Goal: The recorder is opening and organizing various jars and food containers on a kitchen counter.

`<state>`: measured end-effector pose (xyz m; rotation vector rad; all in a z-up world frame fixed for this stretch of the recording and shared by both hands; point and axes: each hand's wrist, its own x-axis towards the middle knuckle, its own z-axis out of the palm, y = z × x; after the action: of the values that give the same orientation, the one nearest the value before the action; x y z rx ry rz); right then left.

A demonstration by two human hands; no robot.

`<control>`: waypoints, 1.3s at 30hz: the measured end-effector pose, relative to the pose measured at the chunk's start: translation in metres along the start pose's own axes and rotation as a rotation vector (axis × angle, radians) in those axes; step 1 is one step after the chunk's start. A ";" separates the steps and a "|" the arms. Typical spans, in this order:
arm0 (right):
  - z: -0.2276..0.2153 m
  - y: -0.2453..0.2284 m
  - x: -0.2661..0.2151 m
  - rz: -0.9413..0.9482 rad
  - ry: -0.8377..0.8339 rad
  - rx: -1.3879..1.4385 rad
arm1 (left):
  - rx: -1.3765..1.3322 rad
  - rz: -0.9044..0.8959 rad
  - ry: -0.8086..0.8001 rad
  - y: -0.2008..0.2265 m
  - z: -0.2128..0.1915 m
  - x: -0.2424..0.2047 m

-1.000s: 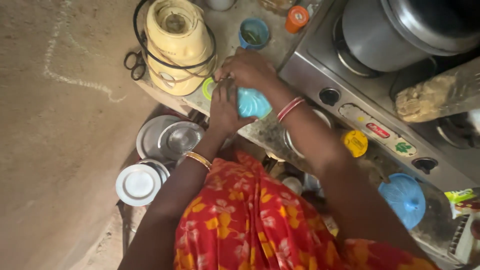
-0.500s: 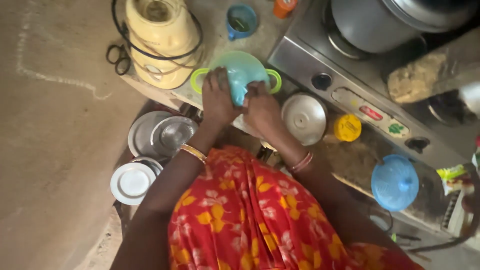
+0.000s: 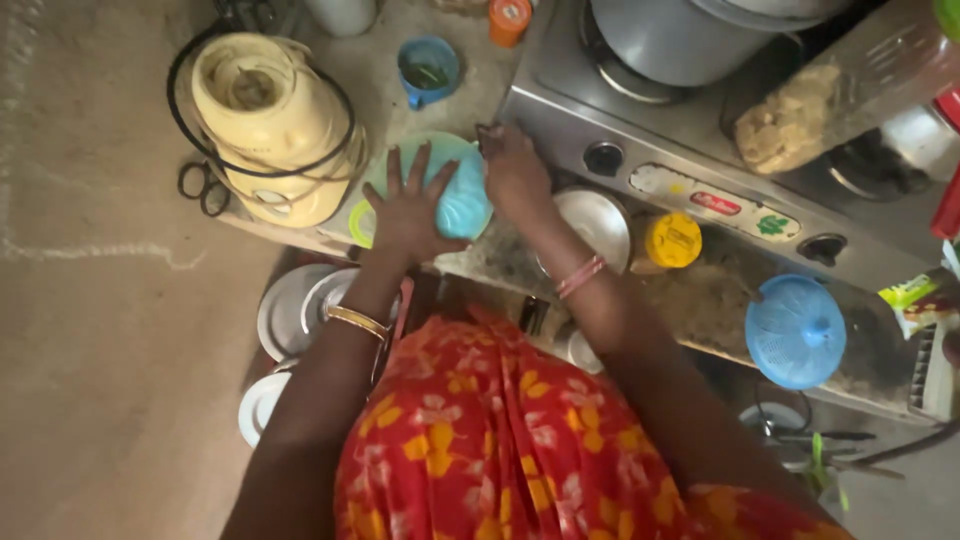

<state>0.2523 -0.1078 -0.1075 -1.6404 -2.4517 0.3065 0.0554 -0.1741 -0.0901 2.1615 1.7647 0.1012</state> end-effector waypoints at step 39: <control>0.020 -0.058 -0.101 -0.133 0.427 0.362 | -0.046 -0.071 0.586 -0.015 0.055 -0.001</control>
<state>0.2333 -0.2240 -0.1148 -1.2370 -2.0313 0.3190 0.0563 -0.1850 -0.1461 2.1703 2.1024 0.8210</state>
